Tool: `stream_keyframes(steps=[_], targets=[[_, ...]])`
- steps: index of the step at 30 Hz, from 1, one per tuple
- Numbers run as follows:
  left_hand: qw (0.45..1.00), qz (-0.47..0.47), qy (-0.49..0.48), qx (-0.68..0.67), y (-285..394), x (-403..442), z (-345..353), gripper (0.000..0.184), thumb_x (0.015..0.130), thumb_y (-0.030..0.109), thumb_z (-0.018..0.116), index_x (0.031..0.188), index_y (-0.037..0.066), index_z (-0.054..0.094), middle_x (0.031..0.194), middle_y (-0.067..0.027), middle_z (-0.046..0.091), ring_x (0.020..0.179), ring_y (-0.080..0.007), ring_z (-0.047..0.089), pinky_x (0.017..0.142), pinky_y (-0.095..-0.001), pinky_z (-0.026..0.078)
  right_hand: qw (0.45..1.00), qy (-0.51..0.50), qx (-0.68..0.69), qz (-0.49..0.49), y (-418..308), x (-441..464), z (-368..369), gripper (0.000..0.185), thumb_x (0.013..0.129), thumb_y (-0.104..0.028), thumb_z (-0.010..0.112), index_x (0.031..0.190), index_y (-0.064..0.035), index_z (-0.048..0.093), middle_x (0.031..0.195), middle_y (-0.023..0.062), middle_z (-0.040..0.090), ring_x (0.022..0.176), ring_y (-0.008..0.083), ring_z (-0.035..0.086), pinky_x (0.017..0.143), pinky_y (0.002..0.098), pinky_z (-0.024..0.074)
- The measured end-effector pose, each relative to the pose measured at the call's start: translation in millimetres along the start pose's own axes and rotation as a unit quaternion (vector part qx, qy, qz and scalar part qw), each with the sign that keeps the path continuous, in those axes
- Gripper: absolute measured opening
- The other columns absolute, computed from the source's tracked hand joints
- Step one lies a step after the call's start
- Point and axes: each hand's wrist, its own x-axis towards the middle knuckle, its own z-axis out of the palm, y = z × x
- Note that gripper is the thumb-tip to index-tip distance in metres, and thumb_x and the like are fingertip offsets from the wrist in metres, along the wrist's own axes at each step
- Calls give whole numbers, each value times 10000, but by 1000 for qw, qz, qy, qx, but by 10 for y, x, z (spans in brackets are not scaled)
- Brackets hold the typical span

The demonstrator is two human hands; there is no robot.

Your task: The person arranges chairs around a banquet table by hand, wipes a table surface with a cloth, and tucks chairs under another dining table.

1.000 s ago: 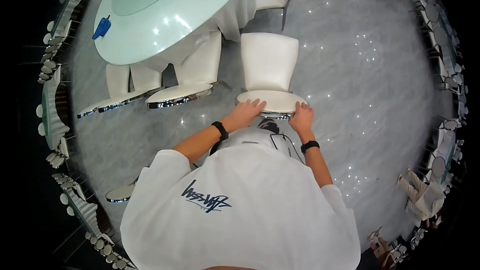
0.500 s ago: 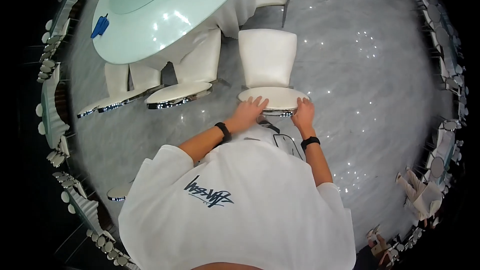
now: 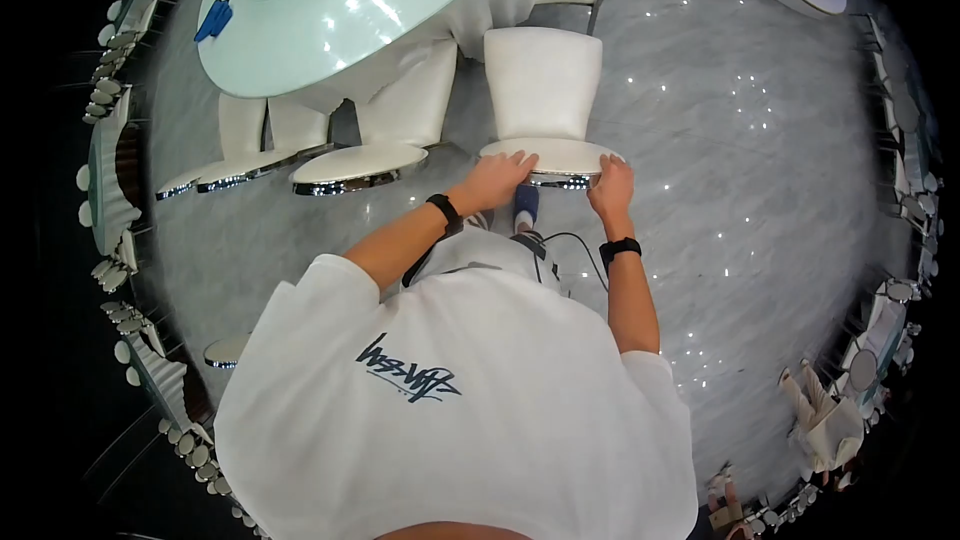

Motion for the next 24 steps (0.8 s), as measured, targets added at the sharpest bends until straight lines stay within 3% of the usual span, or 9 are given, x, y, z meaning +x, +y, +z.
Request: stream_keyframes(steps=[5,6,9,11,13,16,19,24], targets=[[984,17,2,-175,-347,-347,-293,523,915,153,719,1412,79,577,1294,-144,680,1134,-368,683,938,-506,560,999,13,47,-3,-162,-109,117,434,795,-13,682,1222,61,693,1270,308,682,1195,494,611,1062,541,482],[983,5,-10,-181,-632,-460,-178,619,867,246,805,1428,85,600,1396,-158,660,1207,-365,667,997,-469,549,999,-35,13,16,-271,-128,128,593,784,0,686,1370,57,621,1446,302,594,1344,475,544,1165,530,425],[986,-66,47,-147,-1342,-1196,-825,750,783,339,880,1437,94,607,1422,-159,654,1275,-380,627,1060,-476,512,993,-28,-61,-100,-1381,-132,-132,760,774,-28,718,1506,21,517,1581,285,473,1476,459,431,1246,520,348],[987,-76,91,-111,-2065,-1869,-979,840,721,398,911,1444,100,606,1454,-154,642,1359,-385,571,1121,-485,462,980,-103,102,-136,-2192,-90,-20,845,763,-50,741,1559,-8,463,1619,274,427,1518,450,379,1275,517,306],[992,-112,46,-23,-2457,-2463,-1335,804,739,326,900,1451,98,604,1461,-147,640,1410,-391,528,1166,-509,413,944,-157,232,-175,-2922,-34,371,918,739,-31,735,1602,-42,423,1640,226,422,1545,428,350,1290,498,283],[990,-135,-26,16,-2947,-3114,-1361,801,735,231,872,1476,120,589,1503,-134,612,1439,-385,510,1194,-492,402,940,-187,167,-230,-3763,23,1268,884,764,-83,769,1587,-62,447,1620,220,458,1500,428,414,1257,487,343],[990,-69,108,-55,-3414,-3196,-898,715,711,77,782,1413,126,653,1455,-124,657,1383,-376,579,1162,-467,466,949,-173,165,-207,-4162,147,2115,798,759,-26,733,1527,-74,521,1555,226,532,1420,450,492,1204,506,400],[976,-53,176,-116,-3477,-2998,-728,642,645,65,696,1285,100,737,1330,-148,730,1255,-369,674,1072,-467,540,950,-145,188,-200,-4219,214,1909,691,733,64,658,1413,-55,622,1426,226,633,1322,450,564,1134,517,447]])
